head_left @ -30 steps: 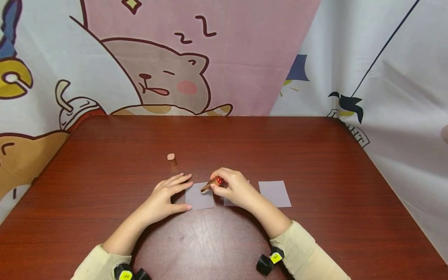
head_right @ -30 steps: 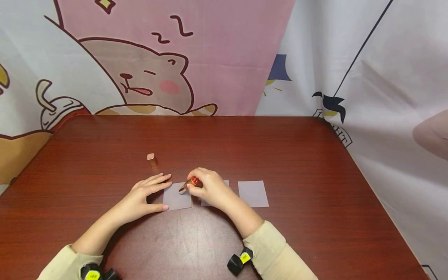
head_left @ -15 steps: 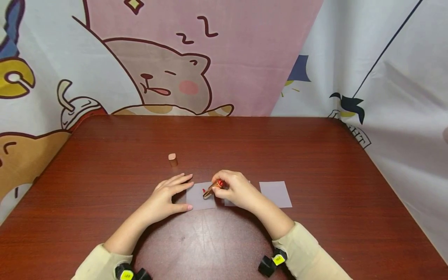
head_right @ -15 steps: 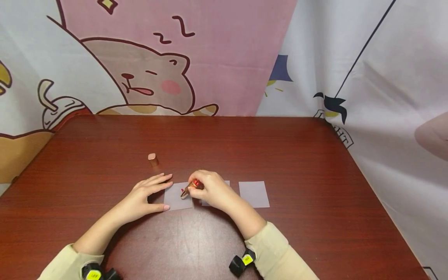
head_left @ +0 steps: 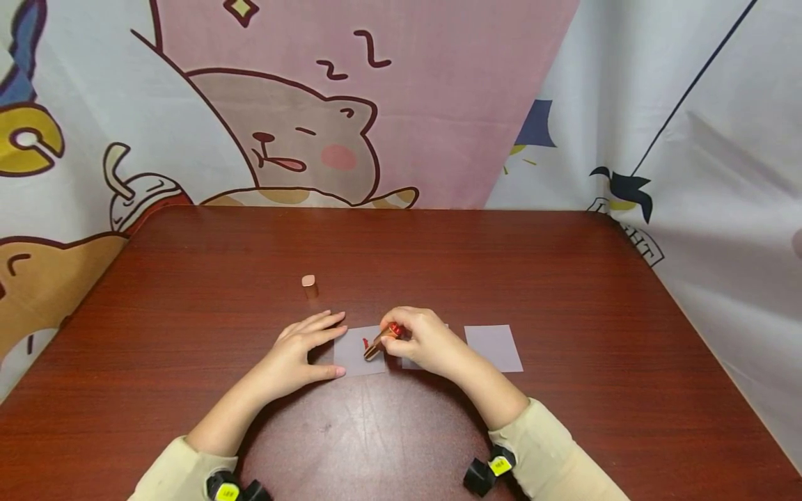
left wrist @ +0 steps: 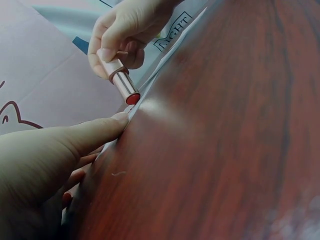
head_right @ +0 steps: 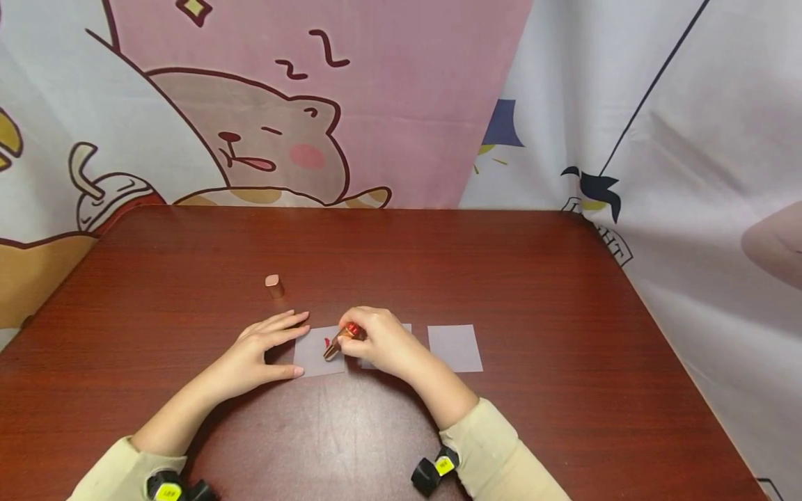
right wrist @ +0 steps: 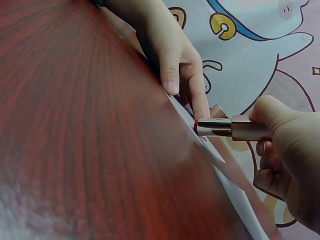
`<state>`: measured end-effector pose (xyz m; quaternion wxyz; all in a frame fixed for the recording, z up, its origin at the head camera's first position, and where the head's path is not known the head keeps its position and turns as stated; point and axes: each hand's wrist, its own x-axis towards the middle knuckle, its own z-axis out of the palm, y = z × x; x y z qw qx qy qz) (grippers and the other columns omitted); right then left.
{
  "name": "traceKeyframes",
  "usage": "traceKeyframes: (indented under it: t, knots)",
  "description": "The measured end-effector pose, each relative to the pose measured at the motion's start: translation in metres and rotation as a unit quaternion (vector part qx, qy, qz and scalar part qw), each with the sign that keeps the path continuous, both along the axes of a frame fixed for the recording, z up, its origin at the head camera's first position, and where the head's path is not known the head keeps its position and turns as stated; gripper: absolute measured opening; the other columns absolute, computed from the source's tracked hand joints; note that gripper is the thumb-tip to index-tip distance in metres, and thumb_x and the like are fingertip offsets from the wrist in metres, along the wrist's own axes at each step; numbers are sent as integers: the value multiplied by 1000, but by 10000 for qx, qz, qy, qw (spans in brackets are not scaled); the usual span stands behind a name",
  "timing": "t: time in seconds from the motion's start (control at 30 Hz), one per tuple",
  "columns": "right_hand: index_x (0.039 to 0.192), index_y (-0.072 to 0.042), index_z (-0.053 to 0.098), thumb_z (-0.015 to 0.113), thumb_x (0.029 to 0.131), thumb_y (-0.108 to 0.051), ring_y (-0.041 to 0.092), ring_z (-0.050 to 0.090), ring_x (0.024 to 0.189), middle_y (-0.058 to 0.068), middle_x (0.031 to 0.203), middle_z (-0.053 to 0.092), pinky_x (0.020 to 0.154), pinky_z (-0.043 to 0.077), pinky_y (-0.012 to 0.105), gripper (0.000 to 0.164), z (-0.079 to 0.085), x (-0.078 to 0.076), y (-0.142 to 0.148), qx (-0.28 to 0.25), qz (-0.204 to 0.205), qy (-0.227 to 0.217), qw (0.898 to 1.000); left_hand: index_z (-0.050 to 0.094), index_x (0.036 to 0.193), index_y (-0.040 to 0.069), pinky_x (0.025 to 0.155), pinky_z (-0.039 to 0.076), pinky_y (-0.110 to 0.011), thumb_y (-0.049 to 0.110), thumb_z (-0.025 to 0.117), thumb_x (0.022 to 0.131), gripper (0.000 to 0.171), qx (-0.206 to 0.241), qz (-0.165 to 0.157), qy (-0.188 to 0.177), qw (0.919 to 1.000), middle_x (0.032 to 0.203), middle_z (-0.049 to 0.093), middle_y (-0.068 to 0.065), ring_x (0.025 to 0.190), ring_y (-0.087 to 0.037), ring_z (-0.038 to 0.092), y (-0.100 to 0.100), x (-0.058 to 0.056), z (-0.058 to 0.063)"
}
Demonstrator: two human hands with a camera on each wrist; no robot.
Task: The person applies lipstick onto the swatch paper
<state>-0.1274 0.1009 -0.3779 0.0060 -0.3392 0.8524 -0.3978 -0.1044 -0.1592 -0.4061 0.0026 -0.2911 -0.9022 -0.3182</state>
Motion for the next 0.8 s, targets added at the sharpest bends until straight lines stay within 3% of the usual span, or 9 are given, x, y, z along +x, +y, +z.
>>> traceKeyframes:
  t: [0.27,0.8]
  knots:
    - [93,-10,67,68,82,-5,6,46,61,-7,74,55,54,41,22,13,-5,-1,4,-454,-242,-217,9984,59,131,6,105,22,-57,33,81,76,65,6,-4,-5,10000,144,45,-5,137,-28,32,1,-1,0]
    - [94,-7,68,67,83,-1,8,41,54,-7,64,49,47,32,21,13,0,-3,9,-1108,-490,-537,9912,60,130,5,103,23,-58,33,80,76,64,82,-10,17,10000,143,46,-7,137,-29,32,-1,0,0]
